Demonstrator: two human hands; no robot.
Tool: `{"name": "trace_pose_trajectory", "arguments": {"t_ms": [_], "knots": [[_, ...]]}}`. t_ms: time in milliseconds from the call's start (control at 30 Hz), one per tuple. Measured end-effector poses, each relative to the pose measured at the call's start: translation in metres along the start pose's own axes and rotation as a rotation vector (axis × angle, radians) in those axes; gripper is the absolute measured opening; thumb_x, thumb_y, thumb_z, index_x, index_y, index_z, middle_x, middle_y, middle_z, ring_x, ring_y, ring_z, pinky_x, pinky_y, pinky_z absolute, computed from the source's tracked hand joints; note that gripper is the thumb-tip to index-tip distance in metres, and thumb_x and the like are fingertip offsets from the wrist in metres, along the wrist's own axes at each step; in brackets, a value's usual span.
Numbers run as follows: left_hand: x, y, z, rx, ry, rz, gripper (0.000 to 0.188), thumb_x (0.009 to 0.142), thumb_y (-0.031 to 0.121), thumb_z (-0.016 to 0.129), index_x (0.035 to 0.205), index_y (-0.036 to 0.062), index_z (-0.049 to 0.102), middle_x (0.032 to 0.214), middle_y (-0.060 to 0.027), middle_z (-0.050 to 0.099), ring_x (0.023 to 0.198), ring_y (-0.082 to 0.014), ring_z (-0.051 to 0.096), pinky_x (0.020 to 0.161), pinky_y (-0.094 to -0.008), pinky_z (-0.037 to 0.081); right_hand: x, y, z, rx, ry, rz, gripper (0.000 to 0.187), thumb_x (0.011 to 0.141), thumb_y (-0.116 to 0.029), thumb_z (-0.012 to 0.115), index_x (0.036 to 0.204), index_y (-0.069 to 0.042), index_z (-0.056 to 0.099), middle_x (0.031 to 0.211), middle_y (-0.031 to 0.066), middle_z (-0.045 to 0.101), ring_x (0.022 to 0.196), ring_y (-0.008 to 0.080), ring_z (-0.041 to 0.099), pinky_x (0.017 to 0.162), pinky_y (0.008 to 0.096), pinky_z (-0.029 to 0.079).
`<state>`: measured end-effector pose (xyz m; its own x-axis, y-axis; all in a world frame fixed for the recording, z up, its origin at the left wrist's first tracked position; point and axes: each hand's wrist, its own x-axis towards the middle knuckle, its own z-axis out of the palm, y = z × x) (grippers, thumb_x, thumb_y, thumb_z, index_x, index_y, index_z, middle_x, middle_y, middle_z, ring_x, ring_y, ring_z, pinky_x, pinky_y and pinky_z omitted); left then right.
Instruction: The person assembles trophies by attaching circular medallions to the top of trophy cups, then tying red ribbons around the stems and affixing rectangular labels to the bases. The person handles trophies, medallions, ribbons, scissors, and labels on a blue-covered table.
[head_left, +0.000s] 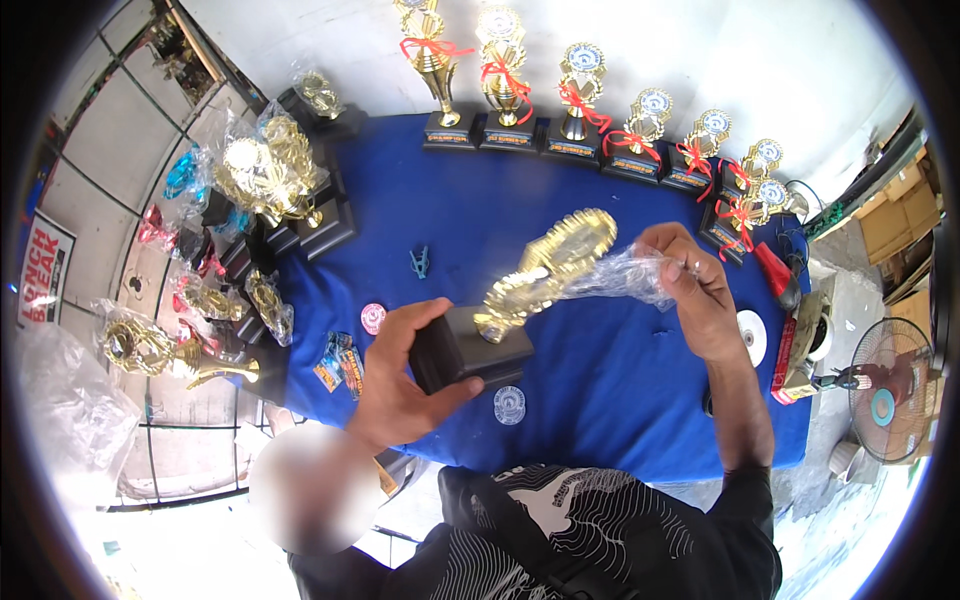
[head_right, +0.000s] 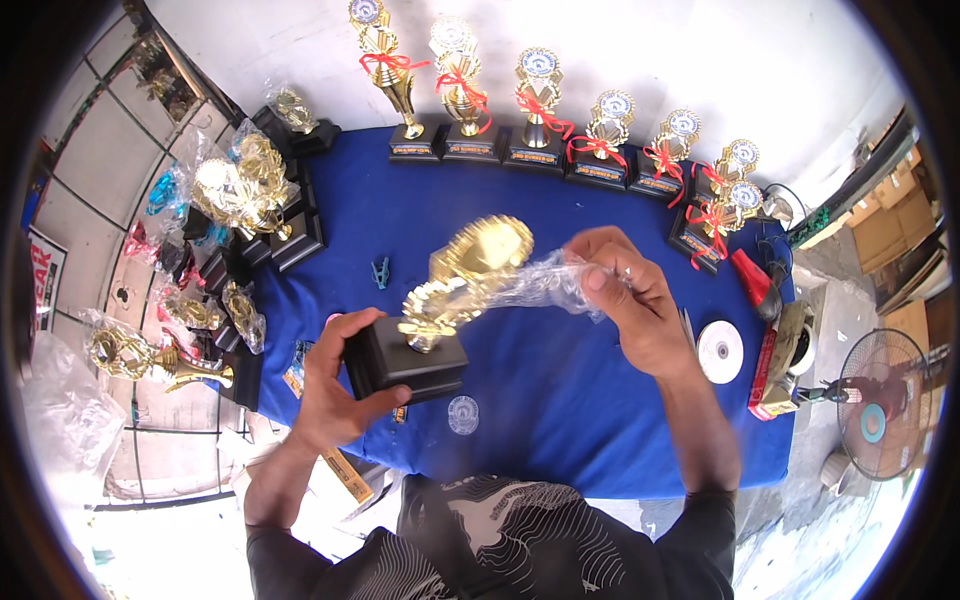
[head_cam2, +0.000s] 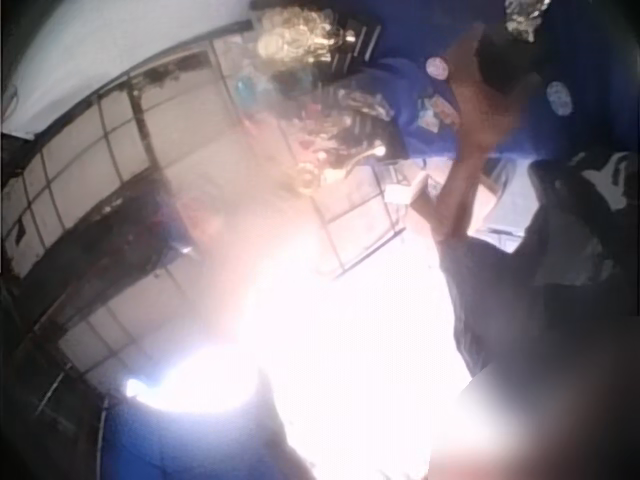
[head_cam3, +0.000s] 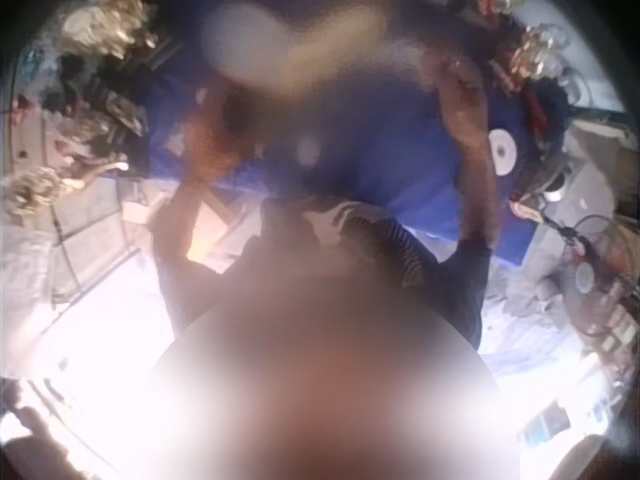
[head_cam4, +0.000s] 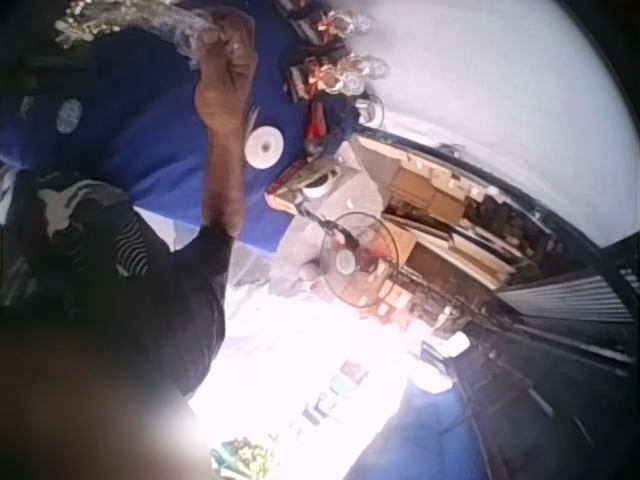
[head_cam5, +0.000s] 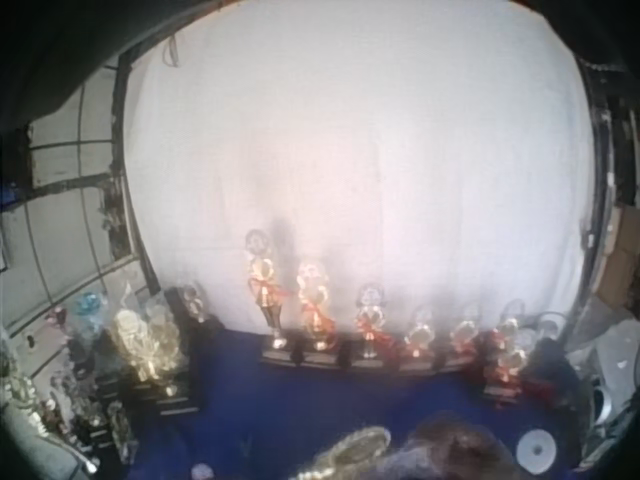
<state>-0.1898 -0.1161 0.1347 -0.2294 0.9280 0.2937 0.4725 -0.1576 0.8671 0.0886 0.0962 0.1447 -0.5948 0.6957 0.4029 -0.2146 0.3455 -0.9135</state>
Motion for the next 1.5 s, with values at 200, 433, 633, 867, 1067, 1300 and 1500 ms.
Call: {"name": "trace_pose_trajectory", "arguments": {"t_ms": [200, 433, 633, 867, 1067, 1300, 1500], "knots": [[-0.002, 0.006, 0.012, 0.104, -0.054, -0.036, 0.077, 0.069, 0.014, 0.094, 0.135, -0.0011, 0.058, 0.119, -0.0164, 0.065, 0.105, -0.0248, 0.066, 0.091, -0.0375, 0.054, 0.004, 0.009, 0.023, 0.75, 0.147, 0.088, 0.025, 0.112, -0.031, 0.048, 0.106, -0.009, 0.058, 0.111, 0.0115, 0.068, 0.104, 0.0234, 0.066, 0.096, 0.0396, 0.053], [-0.002, 0.009, 0.024, 0.123, 0.028, -0.016, 0.077, 0.066, 0.016, 0.095, 0.131, -0.0034, 0.059, 0.109, -0.0149, 0.066, 0.099, -0.0249, 0.066, 0.086, -0.0364, 0.053, 0.005, 0.014, 0.04, 0.578, 0.326, 0.032, 0.028, 0.112, -0.032, 0.05, 0.098, -0.008, 0.056, 0.095, 0.009, 0.066, 0.089, 0.0163, 0.063, 0.083, 0.0335, 0.051], [-0.002, 0.014, 0.033, 0.134, 0.047, -0.018, 0.072, 0.064, 0.014, 0.094, 0.125, -0.0036, 0.06, 0.106, -0.0146, 0.065, 0.094, -0.0243, 0.065, 0.083, -0.0358, 0.052, -0.017, 0.022, 0.073, 0.108, 0.283, -0.174, 0.025, 0.111, -0.024, 0.05, 0.094, -0.005, 0.052, 0.086, 0.0025, 0.058, 0.079, 0.0077, 0.051, 0.072, 0.0261, 0.043], [-0.006, 0.011, 0.019, -0.509, -0.084, -0.454, 0.075, 0.063, 0.011, 0.092, 0.129, -0.0024, 0.061, 0.104, -0.0093, 0.063, 0.096, -0.0191, 0.064, 0.086, -0.0326, 0.051, -0.022, 0.038, 0.047, 0.315, 0.292, -0.161, 0.015, 0.109, -0.015, 0.055, 0.099, -0.007, 0.048, 0.074, -0.0026, 0.048, 0.069, 0.0026, 0.039, 0.062, 0.0226, 0.036], [-0.009, 0.012, 0.016, -0.023, 0.036, -0.22, 0.073, 0.064, 0.007, 0.09, 0.129, -0.0027, 0.059, 0.11, -0.01, 0.065, 0.1, -0.0175, 0.064, 0.09, -0.0323, 0.051, -0.038, 0.028, 0.074, -0.096, 0.237, -0.2, 0.016, 0.103, -0.009, 0.065, 0.104, -0.003, 0.051, 0.07, -0.0001, 0.054, 0.061, 0.001, 0.044, 0.054, 0.0227, 0.036], [-0.006, 0.021, 0.036, 0.279, 0.16, 0.053, 0.071, 0.06, 0.011, 0.09, 0.125, -0.0021, 0.061, 0.109, -0.0149, 0.063, 0.098, -0.0294, 0.062, 0.085, -0.0409, 0.05, -0.039, 0.016, 0.107, -0.308, 0.001, 0.056, 0.015, 0.09, 0.001, 0.075, 0.104, -0.005, 0.071, 0.081, 0.0069, 0.066, 0.062, 0.0206, 0.062, 0.058, 0.0321, 0.049], [-0.009, 0.027, 0.052, 0.376, 0.231, 0.175, 0.069, 0.059, 0.014, 0.09, 0.121, -0.0016, 0.063, 0.106, -0.0158, 0.066, 0.094, -0.0346, 0.063, 0.082, -0.0441, 0.052, -0.04, 0.016, 0.112, -0.311, 0.106, -0.197, 0.027, 0.086, 0.006, 0.076, 0.108, -0.007, 0.072, 0.106, 0.009, 0.058, 0.08, 0.0194, 0.062, 0.067, 0.0309, 0.05]]}}
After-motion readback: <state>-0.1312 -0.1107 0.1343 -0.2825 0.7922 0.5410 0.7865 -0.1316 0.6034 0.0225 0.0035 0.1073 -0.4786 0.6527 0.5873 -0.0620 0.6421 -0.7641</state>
